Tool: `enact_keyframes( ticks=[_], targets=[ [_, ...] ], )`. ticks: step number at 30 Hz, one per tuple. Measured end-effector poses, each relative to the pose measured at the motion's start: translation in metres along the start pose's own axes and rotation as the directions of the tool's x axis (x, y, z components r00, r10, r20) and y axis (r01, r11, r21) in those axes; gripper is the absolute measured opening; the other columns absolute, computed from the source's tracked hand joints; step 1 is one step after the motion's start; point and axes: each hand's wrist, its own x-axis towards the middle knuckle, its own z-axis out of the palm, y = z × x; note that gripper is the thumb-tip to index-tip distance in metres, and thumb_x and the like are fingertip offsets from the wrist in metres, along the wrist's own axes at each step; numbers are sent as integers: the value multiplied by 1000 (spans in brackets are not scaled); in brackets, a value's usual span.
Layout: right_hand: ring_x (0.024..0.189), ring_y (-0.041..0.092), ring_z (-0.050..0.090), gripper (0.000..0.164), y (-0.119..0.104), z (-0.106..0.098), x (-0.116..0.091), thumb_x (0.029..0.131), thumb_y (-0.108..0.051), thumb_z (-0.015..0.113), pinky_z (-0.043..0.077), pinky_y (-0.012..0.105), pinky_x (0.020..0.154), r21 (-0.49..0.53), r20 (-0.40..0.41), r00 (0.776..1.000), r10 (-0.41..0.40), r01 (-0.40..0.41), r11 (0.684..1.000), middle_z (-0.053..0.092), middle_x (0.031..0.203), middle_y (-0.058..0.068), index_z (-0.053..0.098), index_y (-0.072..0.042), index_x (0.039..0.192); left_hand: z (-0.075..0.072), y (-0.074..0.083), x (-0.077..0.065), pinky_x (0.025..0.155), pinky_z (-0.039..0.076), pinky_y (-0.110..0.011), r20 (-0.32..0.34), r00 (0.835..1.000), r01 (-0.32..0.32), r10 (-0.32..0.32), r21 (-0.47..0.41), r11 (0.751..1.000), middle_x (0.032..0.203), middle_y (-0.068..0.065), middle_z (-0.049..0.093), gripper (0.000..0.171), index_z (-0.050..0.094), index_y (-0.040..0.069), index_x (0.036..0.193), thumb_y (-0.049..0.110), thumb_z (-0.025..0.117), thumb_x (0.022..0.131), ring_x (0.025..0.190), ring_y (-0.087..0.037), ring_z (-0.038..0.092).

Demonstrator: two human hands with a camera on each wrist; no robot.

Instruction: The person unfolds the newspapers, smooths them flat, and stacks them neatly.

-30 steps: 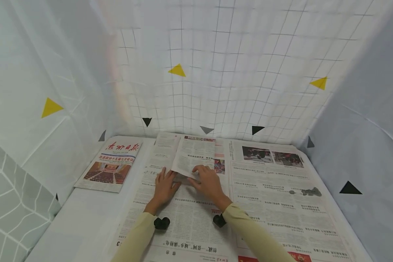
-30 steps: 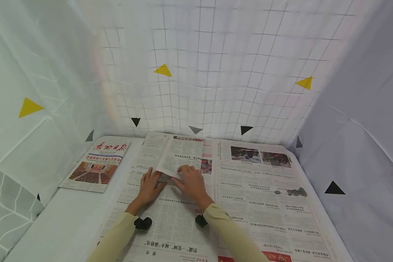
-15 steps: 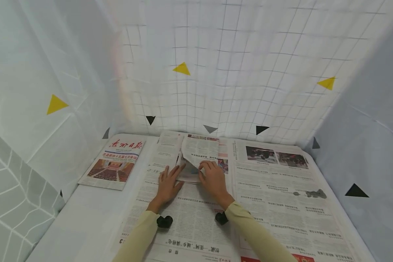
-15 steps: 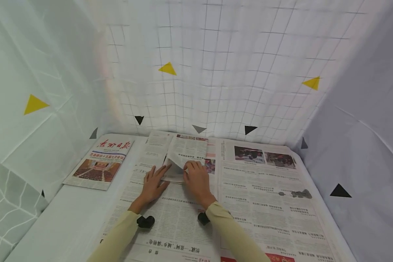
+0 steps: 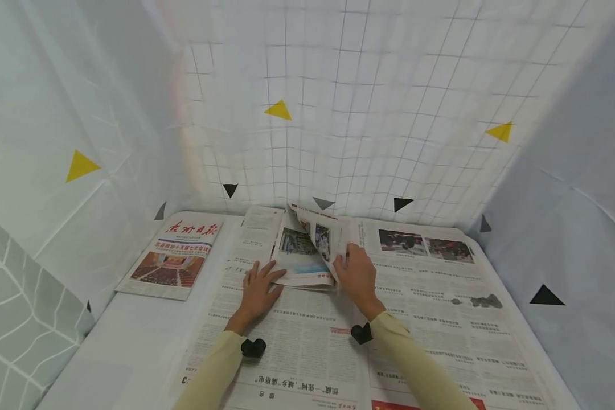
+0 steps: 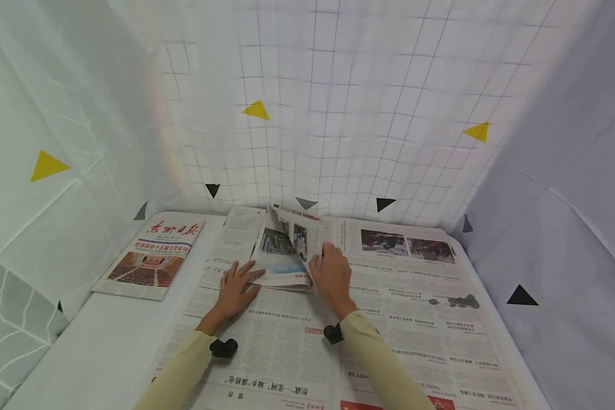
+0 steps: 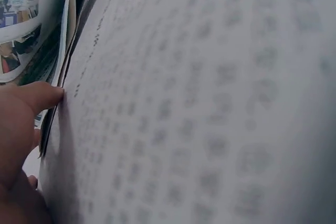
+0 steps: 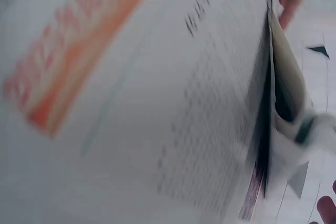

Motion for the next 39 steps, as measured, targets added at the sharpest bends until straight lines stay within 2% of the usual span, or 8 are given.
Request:
enact_keyframes(
  ticks=[5,9,13,20,25,28,34,39],
  targets=[
    [72,26,62,9,13,-7,1,97,-18,65,43,35,56,72,-32,995,94,-92,993,70,93,13,63,-9,99,1,2,0,119,12,-77,-2,1000,9,-9,2,1000,162,-20,43,39,65,14,138,25,62,101,155,-57,16],
    [71,27,62,10,18,-12,0,97,-19,65,42,34,56,81,-27,993,118,-115,990,70,92,12,63,-9,98,0,4,0,117,14,-78,-32,999,-16,15,-8,1000,159,-24,45,39,66,11,136,21,64,99,152,-60,19],
    [69,26,61,10,20,-13,-1,98,-19,64,40,32,55,99,-19,992,126,-123,987,70,91,11,63,-9,98,1,4,0,116,16,-78,-53,998,-17,17,-2,1000,158,-26,44,46,60,10,143,21,66,98,151,-60,22],
    [62,23,60,11,24,-15,-6,99,-19,62,36,27,53,136,1,983,184,-183,974,75,88,12,61,-8,102,1,7,3,122,13,-71,-31,995,89,-90,-16,996,163,-23,37,72,35,3,159,25,67,98,156,-50,18],
    [75,27,71,12,29,-17,-8,99,-18,60,46,30,58,178,18,970,241,-241,954,74,88,14,59,-7,103,0,5,4,124,12,-68,-21,993,120,-120,-12,993,164,-23,36,77,30,0,160,26,67,98,158,-48,17],
    [77,27,73,12,34,-17,-10,101,-17,58,50,28,59,223,21,965,263,-261,939,73,88,15,58,-6,103,3,2,3,123,13,-70,-30,994,102,-102,8,995,164,-22,36,74,34,1,159,26,67,97,157,-49,17],
    [68,17,71,13,44,-20,-15,103,-17,56,51,22,53,301,65,946,319,-323,897,74,95,16,58,-4,105,4,1,2,121,14,-73,-31,998,52,-52,17,998,163,-23,37,54,54,4,146,24,65,98,156,-52,18],
    [65,15,71,15,51,-23,-19,103,-19,56,51,22,53,279,57,940,335,-338,899,75,96,17,58,-4,106,2,5,1,121,12,-74,-33,998,44,-44,-4,999,163,-23,37,46,61,8,141,24,63,98,156,-54,17]
  ],
)
